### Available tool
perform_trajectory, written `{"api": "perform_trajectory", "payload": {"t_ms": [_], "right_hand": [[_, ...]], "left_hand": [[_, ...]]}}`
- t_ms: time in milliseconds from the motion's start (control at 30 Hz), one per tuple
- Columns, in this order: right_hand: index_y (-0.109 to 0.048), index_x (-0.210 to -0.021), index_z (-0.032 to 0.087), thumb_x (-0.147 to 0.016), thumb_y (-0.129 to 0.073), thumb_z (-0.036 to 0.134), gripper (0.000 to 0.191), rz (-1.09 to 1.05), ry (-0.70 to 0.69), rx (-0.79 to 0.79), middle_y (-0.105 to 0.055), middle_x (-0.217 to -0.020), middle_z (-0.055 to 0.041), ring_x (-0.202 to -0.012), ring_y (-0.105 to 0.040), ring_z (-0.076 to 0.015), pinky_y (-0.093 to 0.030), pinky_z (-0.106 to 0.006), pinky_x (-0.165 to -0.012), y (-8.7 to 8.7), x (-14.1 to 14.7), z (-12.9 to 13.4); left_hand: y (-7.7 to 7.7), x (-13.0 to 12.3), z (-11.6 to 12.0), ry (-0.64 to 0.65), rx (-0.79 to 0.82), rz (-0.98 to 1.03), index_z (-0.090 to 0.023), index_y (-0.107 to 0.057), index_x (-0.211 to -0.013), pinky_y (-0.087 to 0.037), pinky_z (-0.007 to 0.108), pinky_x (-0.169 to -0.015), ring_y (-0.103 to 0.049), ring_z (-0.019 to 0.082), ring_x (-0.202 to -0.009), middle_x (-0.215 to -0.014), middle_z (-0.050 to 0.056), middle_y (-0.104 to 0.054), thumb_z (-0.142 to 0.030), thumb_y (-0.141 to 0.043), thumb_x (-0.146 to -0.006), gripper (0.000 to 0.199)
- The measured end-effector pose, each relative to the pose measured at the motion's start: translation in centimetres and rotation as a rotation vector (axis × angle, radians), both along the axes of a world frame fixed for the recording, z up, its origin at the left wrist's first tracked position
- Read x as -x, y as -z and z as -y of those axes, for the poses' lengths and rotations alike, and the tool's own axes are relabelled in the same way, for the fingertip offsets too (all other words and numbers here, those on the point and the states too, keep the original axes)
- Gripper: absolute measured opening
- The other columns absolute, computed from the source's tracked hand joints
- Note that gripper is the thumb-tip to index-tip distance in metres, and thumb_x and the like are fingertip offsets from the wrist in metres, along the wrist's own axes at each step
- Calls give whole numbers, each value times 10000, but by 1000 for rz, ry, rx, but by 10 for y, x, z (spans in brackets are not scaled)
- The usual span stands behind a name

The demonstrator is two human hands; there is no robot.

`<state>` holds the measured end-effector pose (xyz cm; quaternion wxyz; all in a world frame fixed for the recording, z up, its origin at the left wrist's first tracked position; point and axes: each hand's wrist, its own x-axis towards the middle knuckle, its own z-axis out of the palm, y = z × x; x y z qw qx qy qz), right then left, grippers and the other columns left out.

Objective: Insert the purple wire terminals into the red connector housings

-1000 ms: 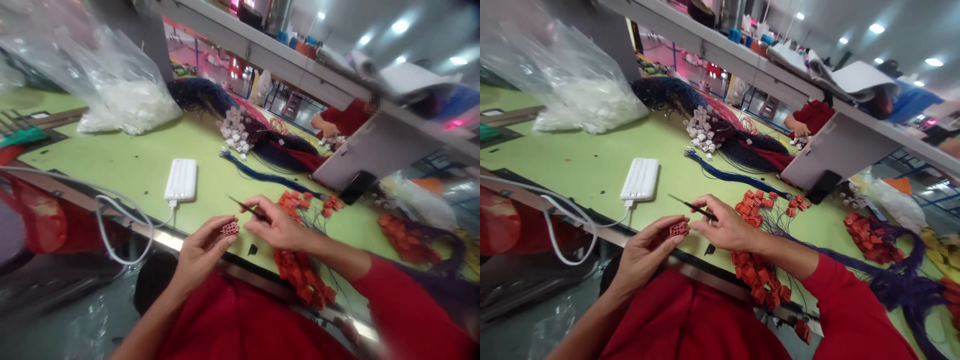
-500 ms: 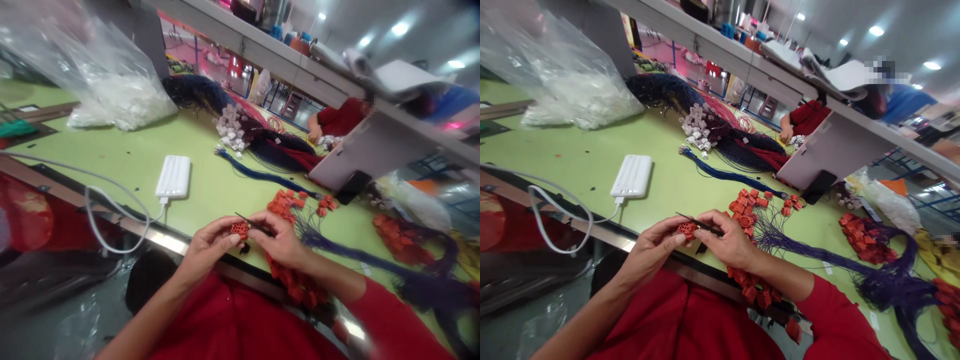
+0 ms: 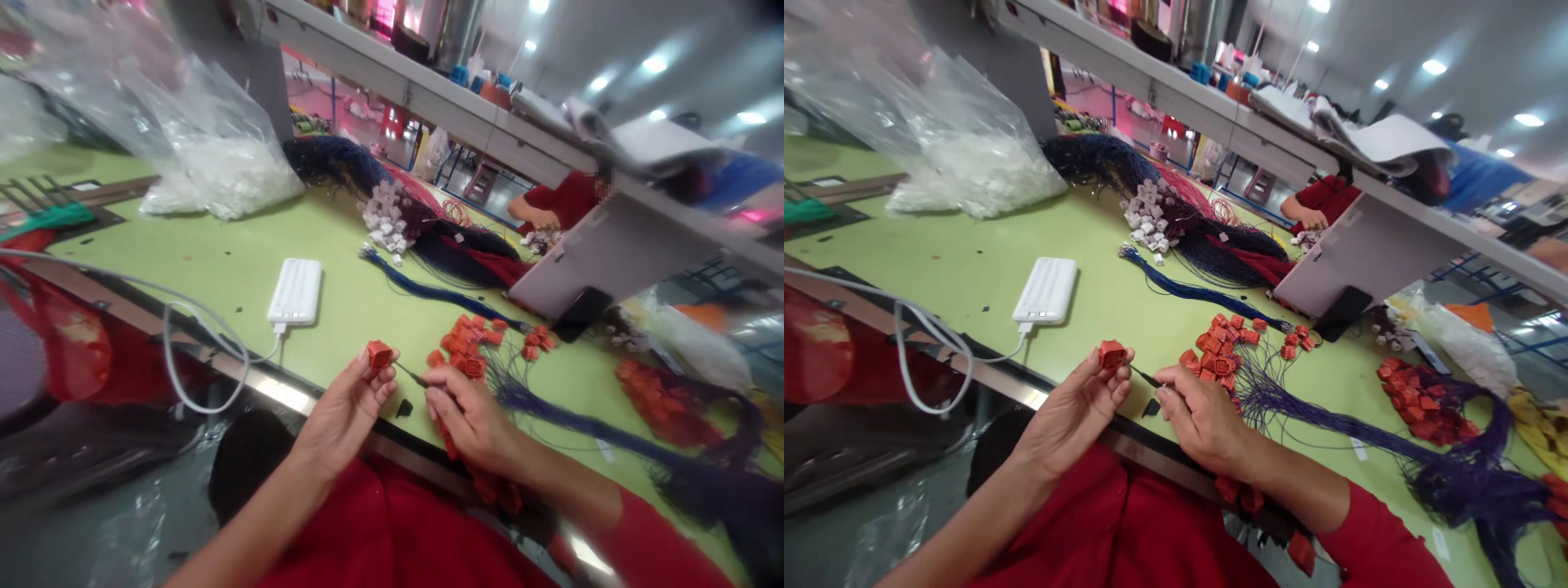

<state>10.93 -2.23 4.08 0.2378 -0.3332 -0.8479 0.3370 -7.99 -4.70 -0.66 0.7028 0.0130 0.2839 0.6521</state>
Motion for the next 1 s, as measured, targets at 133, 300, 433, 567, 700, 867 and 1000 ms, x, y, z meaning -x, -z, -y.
{"api": "perform_trajectory", "payload": {"t_ms": [133,300,433,567,700,867,1000], "right_hand": [[-545,-1101,195,-1033,-415,241,154,73,1,21,-597,-723,12,-611,-557,-126,-426,-247,-622,-1,3,2],[-546,-1085,202,-1032,-415,253,150,113,19,31,-590,-728,11,-629,-557,-134,-420,-252,-637,0,5,0],[-541,-1078,207,-1035,-410,264,149,113,29,50,-572,-716,18,-623,-549,-134,-412,-251,-628,1,7,-1],[-540,-1076,206,-1035,-411,267,148,104,28,42,-566,-718,17,-616,-537,-133,-410,-251,-618,0,9,-2],[-553,-1059,208,-1022,-439,249,127,101,44,19,-583,-723,13,-619,-549,-132,-421,-252,-622,-2,9,-1],[-560,-1024,210,-1003,-463,213,99,19,49,22,-590,-712,19,-617,-563,-126,-444,-245,-627,4,7,-4],[-581,-1016,205,-1010,-456,215,125,-72,50,55,-587,-706,18,-620,-565,-126,-458,-248,-630,14,7,-7]], "left_hand": [[-1,-6,-1,-5,32,32,-162,-724,-868,-646,221,-688,-715,121,-692,-907,57,-782,-269,-798,-837,134],[0,-10,-1,15,66,44,-162,-728,-902,-646,244,-718,-741,145,-756,-914,59,-790,-304,-791,-847,165],[2,-11,0,27,79,46,-175,-726,-893,-639,239,-733,-747,144,-770,-909,49,-796,-316,-812,-825,178],[6,-12,0,39,46,0,-186,-726,-897,-630,238,-752,-748,148,-794,-915,44,-799,-342,-824,-808,205],[8,-10,0,-9,-27,-168,-169,-726,-937,-608,249,-811,-748,157,-832,-970,59,-799,-382,-859,-758,308],[10,-6,-2,-146,-74,-377,-157,-726,-927,-584,282,-849,-750,172,-842,-900,50,-808,-318,-946,-626,406],[12,-8,-3,-104,-65,-414,-151,-741,-914,-580,270,-803,-750,166,-785,-881,55,-813,-335,-960,-593,430]]}}
